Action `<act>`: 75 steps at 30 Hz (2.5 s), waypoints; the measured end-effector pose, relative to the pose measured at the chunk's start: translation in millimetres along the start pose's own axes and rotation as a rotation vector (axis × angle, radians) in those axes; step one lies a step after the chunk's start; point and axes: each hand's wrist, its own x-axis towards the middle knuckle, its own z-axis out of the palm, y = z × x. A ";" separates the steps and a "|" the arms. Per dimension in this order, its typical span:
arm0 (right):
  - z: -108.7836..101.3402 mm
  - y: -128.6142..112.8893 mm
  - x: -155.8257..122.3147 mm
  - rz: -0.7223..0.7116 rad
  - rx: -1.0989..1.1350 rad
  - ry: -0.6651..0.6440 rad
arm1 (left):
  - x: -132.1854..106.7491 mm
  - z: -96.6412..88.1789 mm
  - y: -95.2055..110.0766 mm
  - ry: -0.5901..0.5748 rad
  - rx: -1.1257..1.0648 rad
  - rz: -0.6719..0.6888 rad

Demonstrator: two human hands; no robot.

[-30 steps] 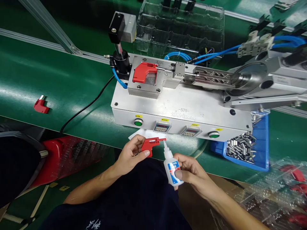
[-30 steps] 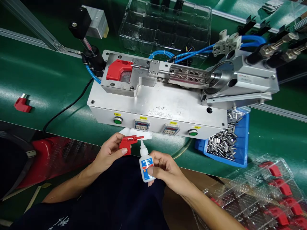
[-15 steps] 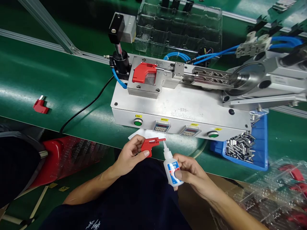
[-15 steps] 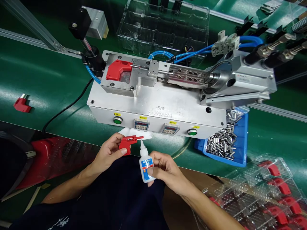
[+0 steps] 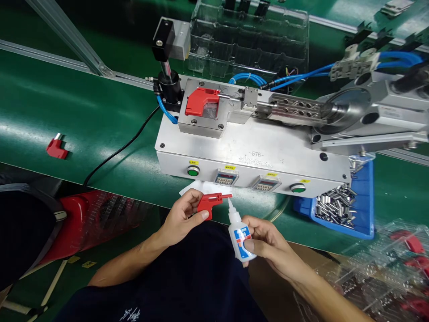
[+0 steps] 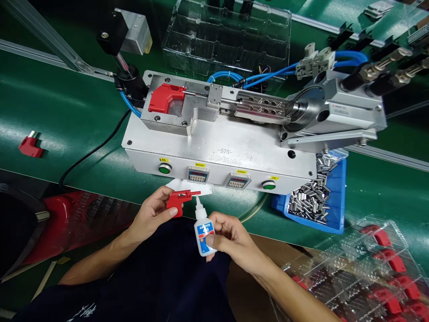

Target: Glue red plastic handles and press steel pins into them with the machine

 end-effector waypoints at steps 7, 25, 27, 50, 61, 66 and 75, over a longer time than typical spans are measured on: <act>-1.3 0.3 0.0 -0.015 0.018 -0.010 | -1.5 2.3 1.0 0.001 0.012 0.006; -16.2 4.0 5.7 -0.174 -0.664 0.179 | 3.8 5.8 5.3 0.076 -0.040 -0.035; -30.9 12.4 11.6 -0.287 -0.927 0.293 | 2.9 4.4 3.9 0.088 -0.047 -0.055; -183.1 -62.9 -106.4 -0.057 -1.507 1.143 | -6.0 -11.0 -20.9 0.251 0.019 -0.296; -195.5 -78.6 -94.7 -0.229 -1.261 1.025 | -20.6 14.8 -6.6 0.312 0.038 -0.220; -124.3 -111.3 -110.9 -0.549 -0.999 0.926 | -12.6 21.4 -9.3 0.312 -0.054 -0.165; -23.0 -187.3 -4.8 -0.774 -1.273 0.428 | 3.6 5.7 -4.9 0.171 -0.158 -0.020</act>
